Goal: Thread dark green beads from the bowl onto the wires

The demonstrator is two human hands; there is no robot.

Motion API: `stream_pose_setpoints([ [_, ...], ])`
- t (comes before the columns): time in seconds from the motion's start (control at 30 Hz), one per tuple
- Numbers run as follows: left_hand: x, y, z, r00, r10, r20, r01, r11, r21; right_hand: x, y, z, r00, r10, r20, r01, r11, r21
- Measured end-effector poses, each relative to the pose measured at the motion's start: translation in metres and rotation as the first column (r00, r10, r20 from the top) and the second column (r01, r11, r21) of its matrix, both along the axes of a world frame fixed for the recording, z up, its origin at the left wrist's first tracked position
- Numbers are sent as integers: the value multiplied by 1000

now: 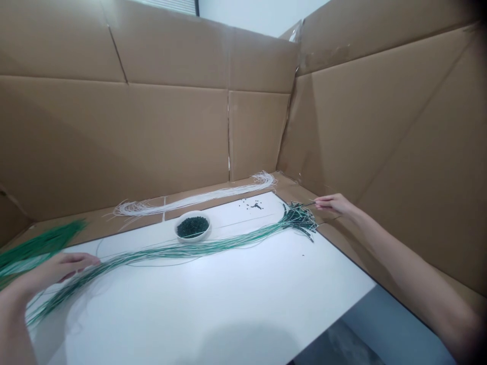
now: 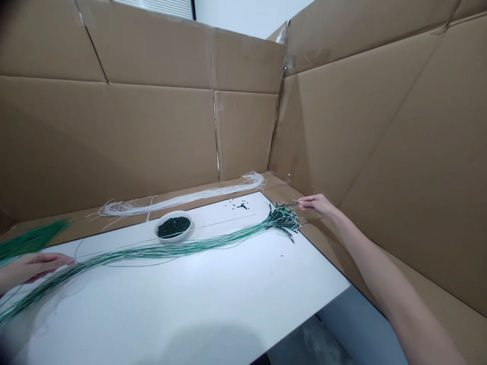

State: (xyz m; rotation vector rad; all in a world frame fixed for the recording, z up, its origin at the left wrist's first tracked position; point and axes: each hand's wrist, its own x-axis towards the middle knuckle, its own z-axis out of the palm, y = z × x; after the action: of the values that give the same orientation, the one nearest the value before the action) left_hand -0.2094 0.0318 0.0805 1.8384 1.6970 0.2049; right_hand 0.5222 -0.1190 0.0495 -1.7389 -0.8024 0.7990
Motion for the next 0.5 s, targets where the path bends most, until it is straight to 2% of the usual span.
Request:
stream_pose_setpoints([
  [0.13, -5, 1, -4, 999, 21, 28, -17, 988, -154, -3, -4, -5, 996, 61, 68, -57, 997, -61],
  [0.2, 2, -2, -1, 1000, 15, 3, -14, 978, -207, -8, -3, -8, 988, 106, 115, -96, 991, -94],
  [0.27, 13, -4, 4, 1000, 19, -20, -23, 979, -204, -15, 0, -11, 972, 156, 175, -137, 983, -119],
  [0.37, 28, -2, 9, 996, 56, -73, -55, 998, 16, -25, 8, -15, 931, 210, 299, -174, 975, -141],
  [0.43, 35, 1, 8, 975, 122, -184, -96, 985, 146, -27, 13, -16, 889, 221, 401, -171, 973, -156],
  [0.5, 42, 4, 8, 954, 131, -268, -67, 969, 236, -29, 18, -16, 835, 215, 507, -151, 975, -166],
])
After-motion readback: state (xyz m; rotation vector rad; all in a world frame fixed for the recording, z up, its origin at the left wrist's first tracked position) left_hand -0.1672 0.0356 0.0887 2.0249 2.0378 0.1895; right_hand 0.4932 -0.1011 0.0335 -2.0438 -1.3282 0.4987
